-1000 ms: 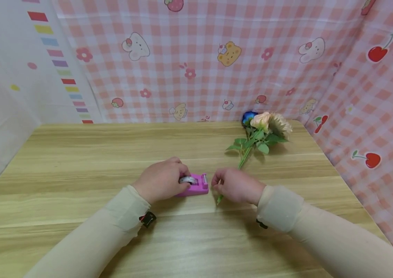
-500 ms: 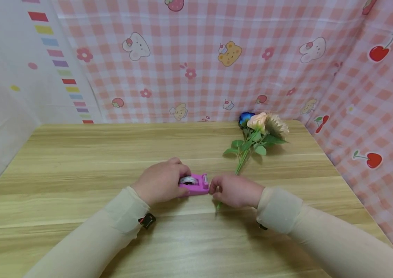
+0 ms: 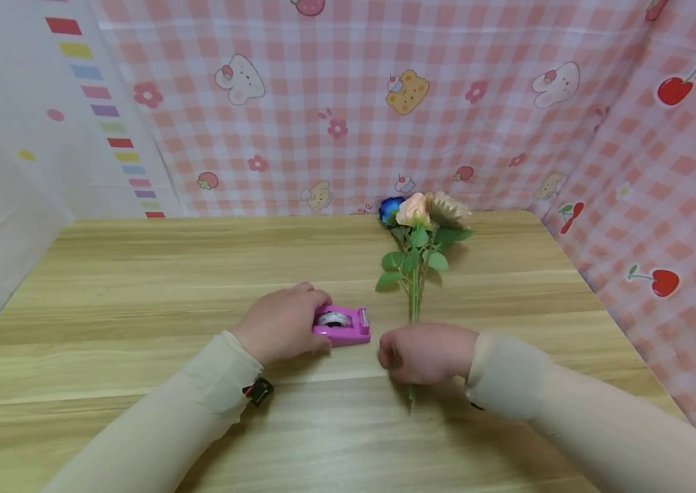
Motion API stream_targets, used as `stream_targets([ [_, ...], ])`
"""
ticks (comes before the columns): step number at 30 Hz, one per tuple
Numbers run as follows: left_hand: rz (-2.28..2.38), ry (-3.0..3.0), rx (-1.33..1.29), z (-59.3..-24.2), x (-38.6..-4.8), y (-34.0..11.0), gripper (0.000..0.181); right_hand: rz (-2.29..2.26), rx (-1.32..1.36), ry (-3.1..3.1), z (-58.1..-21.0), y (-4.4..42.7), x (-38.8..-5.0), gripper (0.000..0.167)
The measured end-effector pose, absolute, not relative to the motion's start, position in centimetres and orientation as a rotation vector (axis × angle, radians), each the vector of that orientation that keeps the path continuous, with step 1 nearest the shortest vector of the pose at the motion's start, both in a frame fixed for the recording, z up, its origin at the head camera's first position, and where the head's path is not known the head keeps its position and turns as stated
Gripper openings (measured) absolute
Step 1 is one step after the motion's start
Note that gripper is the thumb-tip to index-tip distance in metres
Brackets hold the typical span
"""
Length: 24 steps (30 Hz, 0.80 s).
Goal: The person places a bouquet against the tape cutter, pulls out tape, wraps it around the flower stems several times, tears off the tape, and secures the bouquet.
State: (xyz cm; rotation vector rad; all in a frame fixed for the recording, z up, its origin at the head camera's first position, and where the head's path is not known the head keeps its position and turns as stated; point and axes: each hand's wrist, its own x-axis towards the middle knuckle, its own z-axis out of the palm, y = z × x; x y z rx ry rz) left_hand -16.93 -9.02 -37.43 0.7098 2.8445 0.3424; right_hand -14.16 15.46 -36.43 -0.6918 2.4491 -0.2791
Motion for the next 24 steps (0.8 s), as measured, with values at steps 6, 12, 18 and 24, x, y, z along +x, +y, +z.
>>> stream_targets([
  [6,0.327,2.838,0.718,-37.2,-16.9,-9.0,0.062,-0.082,-0.789,2.371,-35.7,15.8,-13.1,0.021],
  [12,0.316,2.833,0.732,-36.9,-16.8,-8.9,0.062,0.083,-0.817,2.344,-35.3,16.3,-12.3,0.030],
  [18,0.304,2.842,0.748,-36.9,-16.8,-9.0,0.060,0.135,-0.933,2.351,-35.3,16.8,-12.1,0.033],
  [24,0.297,2.832,0.733,-36.8,-16.8,-8.9,0.060,0.241,-1.112,2.447,-35.4,17.6,-12.9,0.030],
])
